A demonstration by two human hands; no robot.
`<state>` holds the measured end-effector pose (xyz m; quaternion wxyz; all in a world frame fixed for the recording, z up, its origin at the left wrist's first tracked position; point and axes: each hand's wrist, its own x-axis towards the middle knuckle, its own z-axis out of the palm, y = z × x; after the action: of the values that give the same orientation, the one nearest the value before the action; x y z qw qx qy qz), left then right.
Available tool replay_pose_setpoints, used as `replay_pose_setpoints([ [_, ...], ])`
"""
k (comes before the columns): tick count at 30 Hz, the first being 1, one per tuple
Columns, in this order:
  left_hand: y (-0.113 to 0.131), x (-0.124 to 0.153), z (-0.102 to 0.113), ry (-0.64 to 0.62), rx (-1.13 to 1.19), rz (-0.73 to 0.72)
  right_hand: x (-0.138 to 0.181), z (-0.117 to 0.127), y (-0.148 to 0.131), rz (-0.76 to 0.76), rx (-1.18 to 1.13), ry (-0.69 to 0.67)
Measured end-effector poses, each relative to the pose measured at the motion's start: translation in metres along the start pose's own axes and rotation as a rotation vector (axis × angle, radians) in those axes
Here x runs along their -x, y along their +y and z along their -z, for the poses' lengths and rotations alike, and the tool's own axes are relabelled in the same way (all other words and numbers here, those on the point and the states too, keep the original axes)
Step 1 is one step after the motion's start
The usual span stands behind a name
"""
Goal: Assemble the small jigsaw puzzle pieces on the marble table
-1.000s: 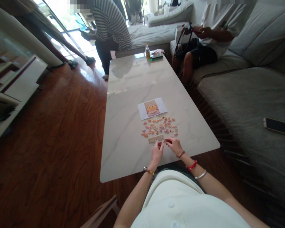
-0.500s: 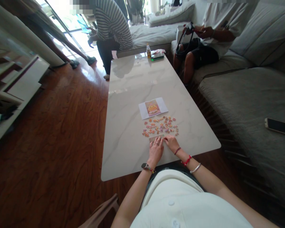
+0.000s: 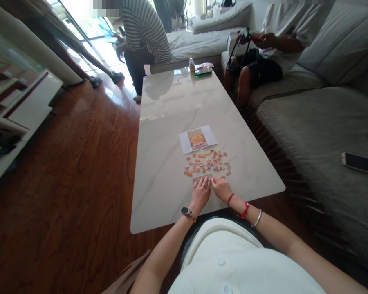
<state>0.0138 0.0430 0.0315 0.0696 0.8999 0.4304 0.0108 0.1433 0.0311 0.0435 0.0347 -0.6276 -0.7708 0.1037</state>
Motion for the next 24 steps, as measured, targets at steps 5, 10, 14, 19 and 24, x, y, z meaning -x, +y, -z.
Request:
replay_pose_setpoints([
  [5,-0.004,-0.003,0.008,-0.031,0.033,-0.039,-0.002,0.01,-0.001,0.03,-0.009,-0.062],
  [10,-0.01,-0.003,0.018,-0.002,0.172,0.065,0.015,0.007,0.036,-0.155,-0.151,0.101],
  [14,-0.018,-0.014,0.016,-0.002,0.313,0.177,0.026,-0.003,0.069,-0.277,-0.192,0.234],
  [19,-0.039,-0.025,0.016,0.102,0.503,0.267,0.02,-0.011,0.087,-0.242,-0.24,0.217],
  [24,-0.051,0.004,0.016,0.242,0.362,0.31,0.011,-0.012,0.094,-0.271,-0.313,0.211],
])
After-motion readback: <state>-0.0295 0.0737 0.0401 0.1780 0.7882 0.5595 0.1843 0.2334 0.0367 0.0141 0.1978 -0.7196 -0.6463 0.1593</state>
